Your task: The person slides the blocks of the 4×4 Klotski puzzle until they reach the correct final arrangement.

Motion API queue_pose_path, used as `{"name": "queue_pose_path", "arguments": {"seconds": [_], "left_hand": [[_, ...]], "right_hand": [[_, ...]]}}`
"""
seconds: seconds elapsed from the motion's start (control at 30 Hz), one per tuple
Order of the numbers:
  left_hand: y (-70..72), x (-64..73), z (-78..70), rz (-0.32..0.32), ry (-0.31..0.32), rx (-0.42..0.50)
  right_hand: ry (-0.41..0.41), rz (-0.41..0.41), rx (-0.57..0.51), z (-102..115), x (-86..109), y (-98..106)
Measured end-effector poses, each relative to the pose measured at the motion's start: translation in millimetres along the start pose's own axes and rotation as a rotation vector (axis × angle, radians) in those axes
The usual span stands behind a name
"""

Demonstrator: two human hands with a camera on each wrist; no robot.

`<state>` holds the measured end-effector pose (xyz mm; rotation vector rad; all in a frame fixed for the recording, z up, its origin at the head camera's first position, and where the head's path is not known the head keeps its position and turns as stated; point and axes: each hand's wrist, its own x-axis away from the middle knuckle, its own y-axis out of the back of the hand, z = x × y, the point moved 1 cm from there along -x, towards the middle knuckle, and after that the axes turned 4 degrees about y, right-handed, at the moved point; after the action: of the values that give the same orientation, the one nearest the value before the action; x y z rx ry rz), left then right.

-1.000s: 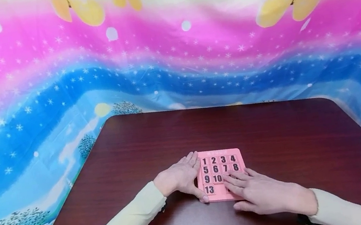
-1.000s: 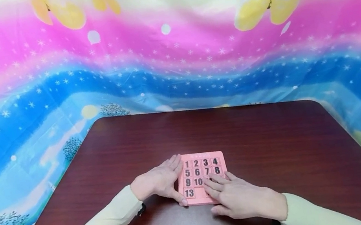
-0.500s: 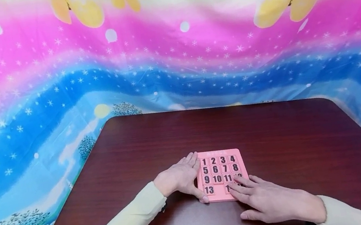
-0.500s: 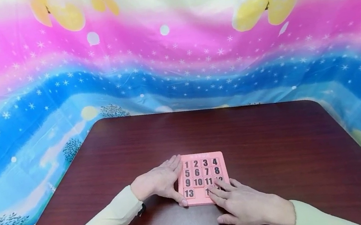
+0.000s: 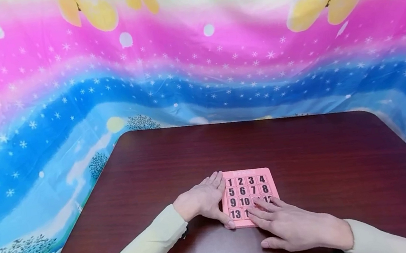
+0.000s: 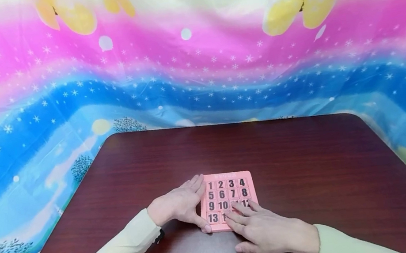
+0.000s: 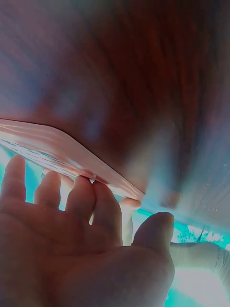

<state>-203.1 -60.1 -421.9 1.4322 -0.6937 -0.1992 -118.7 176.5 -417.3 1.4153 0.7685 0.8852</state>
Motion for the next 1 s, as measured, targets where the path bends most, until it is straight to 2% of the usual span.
{"name": "queue_pose_path", "arguments": {"seconds": [0.23,0.53,0.7,0.87,1.0], "left_hand": [[0.2,-1.2,0.0,-0.012,-0.013,-0.013],[1.6,-3.1,0.4,-0.014,-0.014,-0.003],[-2.7,-1.9,0.4,-0.003,-0.010,0.008],[-2.9,-2.2,0.0,-0.009,-0.010,0.008],[-2.0,-3.8,0.7,-0.012,-0.007,0.007]], "right_hand": [[-0.023,0.021,-0.044,-2.3,-5.6,3.1],[-0.138,0.006,-0.088,-15.4,20.1,16.4],[-0.183,0.022,-0.142,-20.2,36.2,10.0],[-0.175,-0.005,-0.108,-20.9,46.5,0.0],[-0.170,-0.018,-0.086,-20.3,46.1,-1.8]]}}
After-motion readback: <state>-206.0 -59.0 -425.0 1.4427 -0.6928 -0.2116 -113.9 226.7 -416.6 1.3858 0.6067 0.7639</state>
